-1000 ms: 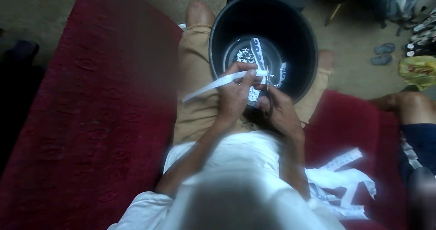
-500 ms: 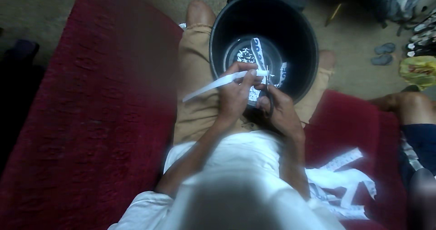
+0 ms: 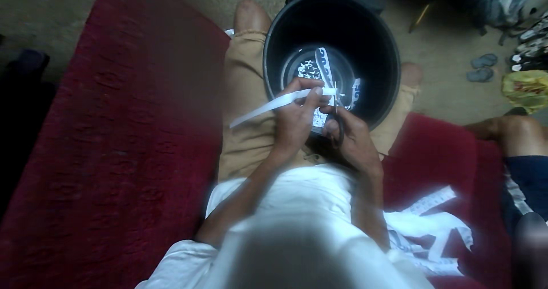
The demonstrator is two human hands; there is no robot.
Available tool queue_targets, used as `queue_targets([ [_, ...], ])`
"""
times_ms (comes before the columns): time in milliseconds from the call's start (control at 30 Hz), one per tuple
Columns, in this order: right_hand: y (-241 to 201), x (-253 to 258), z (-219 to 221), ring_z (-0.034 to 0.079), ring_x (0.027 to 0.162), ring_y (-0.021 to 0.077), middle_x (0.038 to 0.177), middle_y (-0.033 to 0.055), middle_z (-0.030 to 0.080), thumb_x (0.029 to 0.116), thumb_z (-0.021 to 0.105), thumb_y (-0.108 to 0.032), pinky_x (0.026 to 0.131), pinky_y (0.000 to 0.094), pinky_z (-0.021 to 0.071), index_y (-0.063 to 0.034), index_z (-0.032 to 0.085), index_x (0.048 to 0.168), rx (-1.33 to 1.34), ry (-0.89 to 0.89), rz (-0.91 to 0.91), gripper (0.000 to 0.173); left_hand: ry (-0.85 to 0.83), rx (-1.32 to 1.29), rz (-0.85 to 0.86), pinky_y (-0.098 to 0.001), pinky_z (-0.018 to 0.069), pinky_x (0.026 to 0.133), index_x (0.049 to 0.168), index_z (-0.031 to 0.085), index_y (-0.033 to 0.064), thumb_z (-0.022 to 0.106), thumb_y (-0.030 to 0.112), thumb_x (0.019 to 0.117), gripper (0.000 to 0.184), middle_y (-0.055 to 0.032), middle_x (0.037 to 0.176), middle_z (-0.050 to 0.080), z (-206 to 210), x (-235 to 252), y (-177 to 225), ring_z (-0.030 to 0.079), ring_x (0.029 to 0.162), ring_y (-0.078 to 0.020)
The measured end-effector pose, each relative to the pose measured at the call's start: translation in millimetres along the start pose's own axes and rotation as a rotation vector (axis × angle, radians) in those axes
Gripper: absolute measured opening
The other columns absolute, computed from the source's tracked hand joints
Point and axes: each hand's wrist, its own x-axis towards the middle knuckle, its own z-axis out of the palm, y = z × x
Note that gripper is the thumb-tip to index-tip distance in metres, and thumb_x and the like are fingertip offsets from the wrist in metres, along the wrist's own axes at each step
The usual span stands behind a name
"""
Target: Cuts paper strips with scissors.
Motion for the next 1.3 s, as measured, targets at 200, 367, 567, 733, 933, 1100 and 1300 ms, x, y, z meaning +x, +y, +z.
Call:
queue_targets([
  [200,2,0,1,0.05,0.05,0.0088,0.073,0.0005,0.059,0.1063,0.053,-0.032,0.043,0.0233,0.044,-0.0105,0.062,0.131,0.015,0.012,-0.002,0.033,0.003,-0.004,0.008,-0.0299,0.063,0.076,0.121,0.06,-0.0026,0.055,0.005,0.1045,0.018,-0.0118,0.1,0.071,0,0,0,0.073,0.08,-0.0154],
  [367,2,-1,0,0.05,0.05,0.0091,0.072,0.0008,0.059,0.1058,0.054,-0.033,0.042,0.0229,0.0436,-0.0111,0.062,0.131,0.044,0.009,0.014,0.035,0.022,-0.039,0.026,-0.0307,0.063,0.077,0.119,0.061,-0.0031,0.055,0.004,0.1042,0.017,-0.0114,0.1,0.07,1,3,-1,0.072,0.081,-0.0157],
  [567,-3,-2,-2,0.052,0.053,0.0099,0.077,0.0002,0.062,0.1052,0.05,-0.044,0.043,0.0246,0.045,-0.013,0.058,0.137,0.055,-0.049,0.042,0.045,0.044,-0.107,0.06,-0.0312,0.0635,0.078,0.118,0.059,-0.0037,0.054,0.002,0.1041,0.016,-0.0119,0.1,0.07,4,4,0,0.073,0.083,-0.0169],
  [733,-4,-1,-1,0.052,0.053,0.0085,0.076,-0.0006,0.061,0.105,0.053,-0.039,0.045,0.0238,0.0459,-0.0108,0.06,0.132,0.012,-0.034,0.005,0.04,0.025,-0.091,0.044,-0.0308,0.0634,0.078,0.12,0.059,-0.0036,0.054,0.003,0.1046,0.018,-0.0124,0.1,0.07,4,1,2,0.073,0.083,-0.0163],
  [933,-4,-1,0,0.05,0.051,0.008,0.073,-0.0011,0.06,0.105,0.051,-0.043,0.043,0.0231,0.0432,-0.0121,0.061,0.132,-0.023,-0.022,-0.005,0.042,0.019,-0.073,0.05,-0.0309,0.0635,0.077,0.12,0.059,-0.0033,0.054,0.003,0.1043,0.018,-0.0123,0.1,0.07,5,1,2,0.073,0.082,-0.0165],
  [1100,-2,-2,0,0.049,0.05,0.008,0.072,-0.0009,0.059,0.1052,0.051,-0.044,0.042,0.0233,0.0427,-0.0111,0.061,0.13,-0.028,-0.013,-0.016,0.042,0.004,-0.052,0.028,-0.0305,0.0636,0.076,0.122,0.06,-0.003,0.055,0.003,0.1045,0.019,-0.0126,0.099,0.071,4,0,2,0.073,0.081,-0.0163],
  [1300,-3,-1,0,0.05,0.051,0.0077,0.072,-0.0007,0.059,0.1054,0.05,-0.045,0.043,0.0226,0.0435,-0.0097,0.06,0.129,-0.014,-0.012,-0.015,0.044,-0.007,-0.052,0.027,-0.031,0.0643,0.075,0.121,0.06,-0.003,0.055,0.003,0.1042,0.019,-0.0127,0.099,0.071,3,-1,0,0.073,0.08,-0.0167],
])
